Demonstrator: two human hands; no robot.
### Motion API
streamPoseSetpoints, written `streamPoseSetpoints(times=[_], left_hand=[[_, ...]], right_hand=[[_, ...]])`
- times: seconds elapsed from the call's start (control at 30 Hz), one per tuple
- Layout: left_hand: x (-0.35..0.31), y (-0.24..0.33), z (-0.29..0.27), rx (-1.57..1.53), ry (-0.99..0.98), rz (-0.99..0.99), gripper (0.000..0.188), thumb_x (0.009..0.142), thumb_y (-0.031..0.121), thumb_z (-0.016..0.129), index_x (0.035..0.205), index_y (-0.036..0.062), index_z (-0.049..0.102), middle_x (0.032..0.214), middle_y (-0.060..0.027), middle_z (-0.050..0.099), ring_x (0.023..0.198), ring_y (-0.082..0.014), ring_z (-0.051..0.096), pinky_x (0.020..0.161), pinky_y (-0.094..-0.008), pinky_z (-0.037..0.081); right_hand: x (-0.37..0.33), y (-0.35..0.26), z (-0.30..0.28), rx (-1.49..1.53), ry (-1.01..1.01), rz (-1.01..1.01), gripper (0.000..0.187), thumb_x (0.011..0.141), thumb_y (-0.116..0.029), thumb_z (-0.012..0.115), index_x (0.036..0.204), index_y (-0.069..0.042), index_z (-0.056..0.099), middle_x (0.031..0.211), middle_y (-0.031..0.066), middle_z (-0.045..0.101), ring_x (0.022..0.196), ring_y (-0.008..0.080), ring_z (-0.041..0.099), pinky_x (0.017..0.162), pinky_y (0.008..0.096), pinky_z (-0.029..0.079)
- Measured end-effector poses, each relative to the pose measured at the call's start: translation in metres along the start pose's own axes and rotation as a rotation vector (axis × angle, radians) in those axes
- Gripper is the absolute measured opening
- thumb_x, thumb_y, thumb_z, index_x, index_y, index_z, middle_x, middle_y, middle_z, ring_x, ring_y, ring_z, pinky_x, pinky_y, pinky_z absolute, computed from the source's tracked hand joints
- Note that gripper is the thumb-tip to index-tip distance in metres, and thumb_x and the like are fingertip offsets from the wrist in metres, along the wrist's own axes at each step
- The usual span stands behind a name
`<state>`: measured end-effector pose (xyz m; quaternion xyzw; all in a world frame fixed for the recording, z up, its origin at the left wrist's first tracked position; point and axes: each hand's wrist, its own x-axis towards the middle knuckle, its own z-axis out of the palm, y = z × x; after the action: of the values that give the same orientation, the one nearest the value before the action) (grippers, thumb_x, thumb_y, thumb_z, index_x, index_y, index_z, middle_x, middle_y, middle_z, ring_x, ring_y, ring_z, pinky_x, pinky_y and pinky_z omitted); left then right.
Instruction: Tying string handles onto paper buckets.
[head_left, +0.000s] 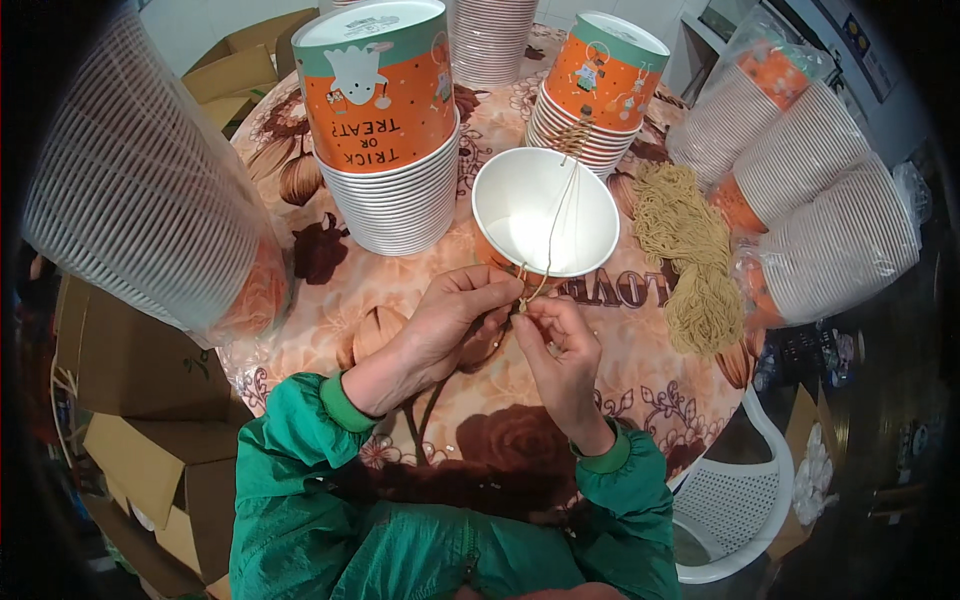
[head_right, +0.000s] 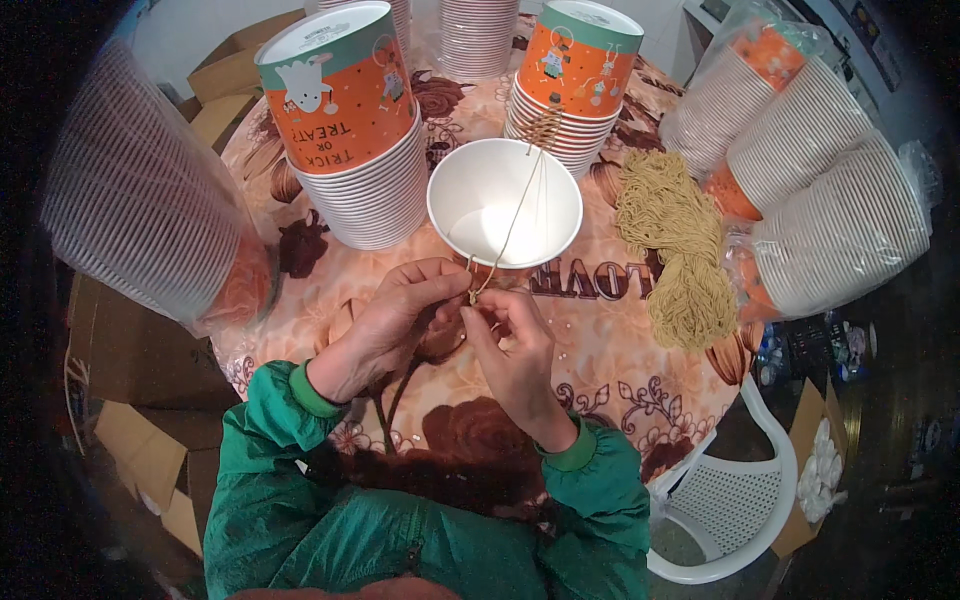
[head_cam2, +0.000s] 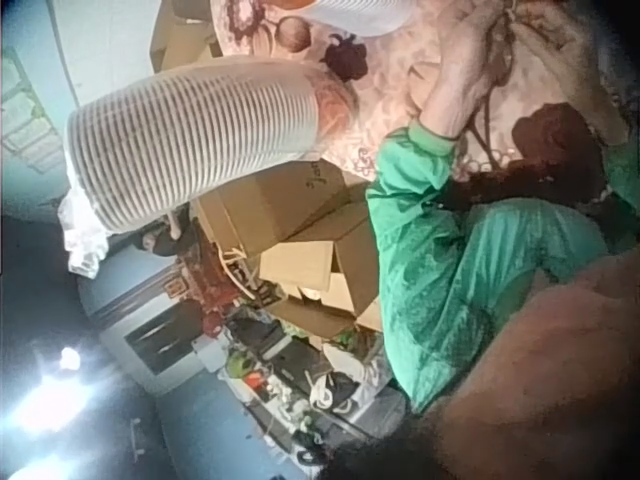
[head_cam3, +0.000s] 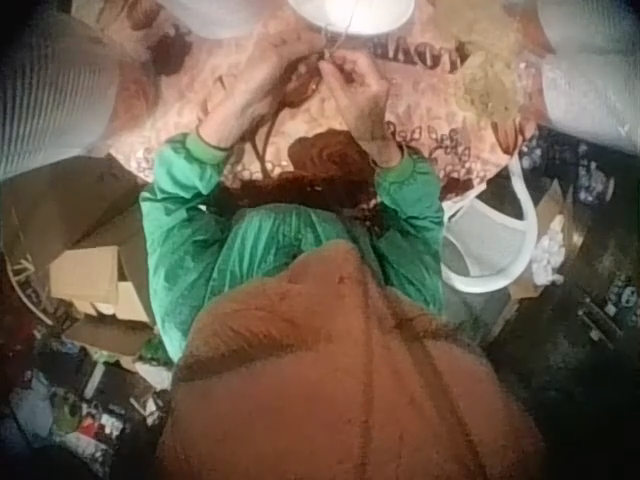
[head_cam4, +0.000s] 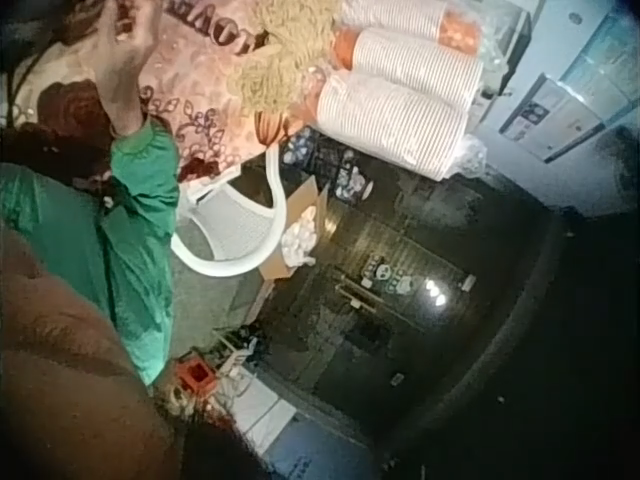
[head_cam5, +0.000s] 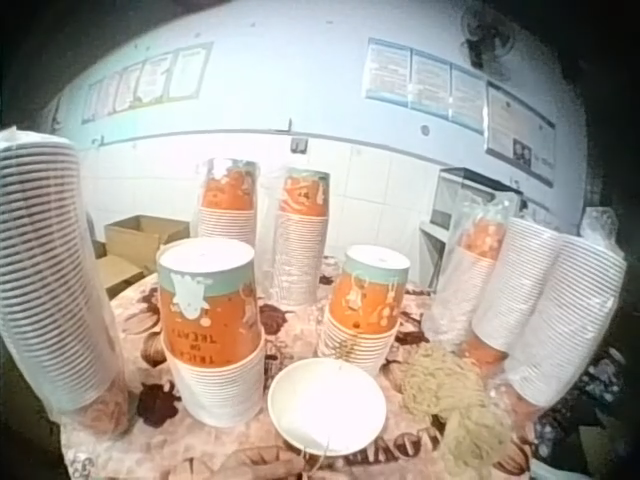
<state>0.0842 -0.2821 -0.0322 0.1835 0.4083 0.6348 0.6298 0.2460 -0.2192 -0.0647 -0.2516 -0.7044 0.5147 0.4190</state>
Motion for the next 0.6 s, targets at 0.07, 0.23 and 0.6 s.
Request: streamPoseSetpoints(times=[0.07, 0.23, 0.6], left_hand=[[-0.002, 0.0, -0.001, -0.003, -0.049, 0.008, 0.009, 0.1, 0.012, 0.064, 0.101, 0.0039, 0.066, 0.072, 0.0037, 0.06, 0.059, -0.0028, 0.051, 0.052, -0.0167, 0.038], [0.0, -0.002, -0.001, 0.008, -0.006, 0.084, 0.008, 0.099, 0.013, 0.066, 0.099, 0.0047, 0.067, 0.069, 0.0037, 0.058, 0.053, -0.0021, 0.049, 0.044, -0.0165, 0.034], [-0.004, 0.003, -0.007, 0.036, 0.041, 0.139, 0.009, 0.099, 0.013, 0.067, 0.099, 0.0048, 0.068, 0.073, 0.0038, 0.06, 0.056, -0.0023, 0.049, 0.049, -0.0157, 0.035]], right_hand=[[0.0, 0.001, 0.001, -0.02, 0.019, -0.015, 0.014, 0.093, -0.003, 0.071, 0.105, 0.002, 0.066, 0.094, 0.0062, 0.064, 0.082, 0.0105, 0.061, 0.07, 0.0256, 0.051], [0.001, -0.002, -0.001, 0.009, 0.017, 0.033, 0.01, 0.093, 0.0, 0.07, 0.103, 0.001, 0.067, 0.093, 0.005, 0.064, 0.079, 0.0098, 0.061, 0.069, 0.0256, 0.05], [0.013, -0.022, 0.008, -0.524, 0.095, -0.398, 0.018, 0.082, 0.004, 0.075, 0.097, -0.001, 0.067, 0.098, 0.0091, 0.062, 0.084, 0.0224, 0.062, 0.071, 0.0321, 0.052]])
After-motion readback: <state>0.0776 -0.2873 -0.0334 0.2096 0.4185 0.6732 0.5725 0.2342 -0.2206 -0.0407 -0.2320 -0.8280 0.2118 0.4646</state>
